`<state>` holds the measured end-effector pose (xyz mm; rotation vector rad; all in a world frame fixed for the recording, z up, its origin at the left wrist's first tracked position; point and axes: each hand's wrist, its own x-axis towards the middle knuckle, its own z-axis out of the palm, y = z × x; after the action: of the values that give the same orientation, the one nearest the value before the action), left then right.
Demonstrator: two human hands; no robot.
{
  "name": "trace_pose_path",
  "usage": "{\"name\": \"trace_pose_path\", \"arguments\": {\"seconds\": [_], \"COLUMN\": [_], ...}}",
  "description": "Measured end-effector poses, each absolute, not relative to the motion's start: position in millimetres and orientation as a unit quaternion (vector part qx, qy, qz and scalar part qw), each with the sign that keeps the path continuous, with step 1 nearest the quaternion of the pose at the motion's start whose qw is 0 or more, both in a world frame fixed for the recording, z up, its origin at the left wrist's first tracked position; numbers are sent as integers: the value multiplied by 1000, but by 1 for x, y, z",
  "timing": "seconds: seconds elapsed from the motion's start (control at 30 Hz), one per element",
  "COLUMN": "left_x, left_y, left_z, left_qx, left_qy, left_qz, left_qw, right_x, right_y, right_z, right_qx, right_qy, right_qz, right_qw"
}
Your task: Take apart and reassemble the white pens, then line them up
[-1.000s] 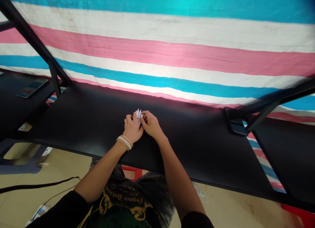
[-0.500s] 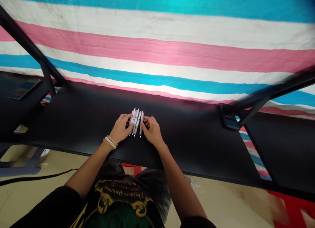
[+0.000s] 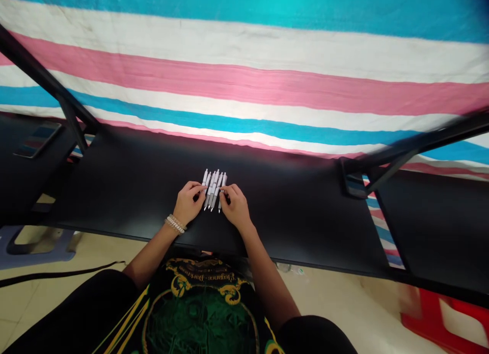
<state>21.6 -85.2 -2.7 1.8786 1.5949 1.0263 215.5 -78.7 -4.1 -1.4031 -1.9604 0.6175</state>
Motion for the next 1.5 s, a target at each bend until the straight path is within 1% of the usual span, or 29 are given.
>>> {"name": "trace_pose_path", "arguments": {"seconds": [0.53, 0.73, 1.07, 1.3, 1.5], "left_x": [8, 5, 7, 10, 12], "left_y": [-95, -97, -100, -100, -101], "left_z": [1, -1, -2, -3, -6], "left_qx": [683, 672, 674, 658, 654], "left_qy": [588, 594, 593, 597, 603], "left_qz": [336, 343, 345, 341, 338], "left_qw": [275, 277, 273, 308, 308], "right_x": [216, 212, 209, 204, 207], "right_y": [-82, -86, -87, -85, -81], "right_z": [-4, -5, -5, -3, -2], "right_qx": [-538, -550, -558, -569, -564], "right_qy": [-754, -760, -758, -751, -756], "right_qz": [228, 202, 196, 195, 203], "right_qw": [299, 282, 275, 273, 263]}}
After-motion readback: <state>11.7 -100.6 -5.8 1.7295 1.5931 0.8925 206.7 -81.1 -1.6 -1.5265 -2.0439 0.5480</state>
